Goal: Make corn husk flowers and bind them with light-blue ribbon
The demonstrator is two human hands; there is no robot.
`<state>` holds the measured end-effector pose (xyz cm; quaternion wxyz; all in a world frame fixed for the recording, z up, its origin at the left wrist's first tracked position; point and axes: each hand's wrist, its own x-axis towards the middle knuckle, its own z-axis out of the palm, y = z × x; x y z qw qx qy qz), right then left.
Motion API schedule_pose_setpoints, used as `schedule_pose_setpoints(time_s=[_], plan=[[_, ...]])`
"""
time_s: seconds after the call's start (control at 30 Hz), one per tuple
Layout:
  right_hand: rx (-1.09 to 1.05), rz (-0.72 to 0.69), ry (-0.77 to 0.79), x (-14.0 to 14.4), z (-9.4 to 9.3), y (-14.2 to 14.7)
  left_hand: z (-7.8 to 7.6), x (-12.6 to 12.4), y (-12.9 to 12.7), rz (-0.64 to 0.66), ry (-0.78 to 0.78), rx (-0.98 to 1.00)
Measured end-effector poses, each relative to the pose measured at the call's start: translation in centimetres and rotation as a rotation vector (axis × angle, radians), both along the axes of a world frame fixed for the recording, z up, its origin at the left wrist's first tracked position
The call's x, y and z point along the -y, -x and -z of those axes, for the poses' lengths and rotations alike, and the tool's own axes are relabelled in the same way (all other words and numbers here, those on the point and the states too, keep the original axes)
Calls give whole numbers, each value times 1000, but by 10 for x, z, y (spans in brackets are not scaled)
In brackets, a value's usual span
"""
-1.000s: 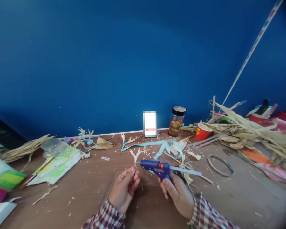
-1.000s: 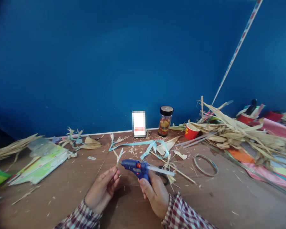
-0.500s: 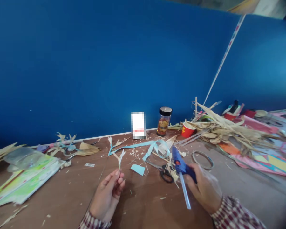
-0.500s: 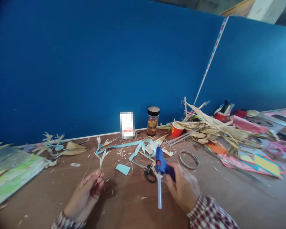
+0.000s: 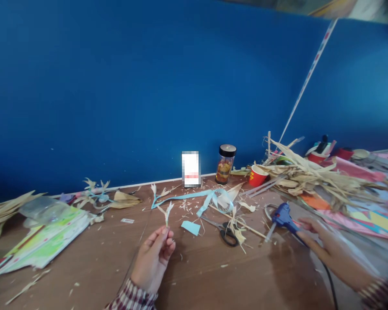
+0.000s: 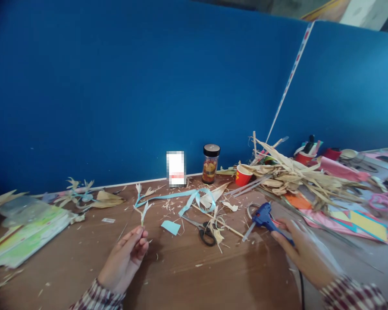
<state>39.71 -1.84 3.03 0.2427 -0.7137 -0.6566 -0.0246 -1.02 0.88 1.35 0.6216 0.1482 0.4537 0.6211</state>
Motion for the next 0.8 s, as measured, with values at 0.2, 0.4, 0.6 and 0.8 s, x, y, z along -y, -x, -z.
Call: schedule_pose_setpoints(time_s=[0.2,0.4,0.6,0.8], plan=[[-281,-398,166,-2,-51,111,1,-1,-1,61,-16,3],[67,-620,222,-51,-15,239,3,2,-1,75,-32,2],[286,-520,226,-68,2,261,4,-2,3,52,-69,24],[142,-554,93,-65,5,252,7,-2,4,26,-69,-3]])
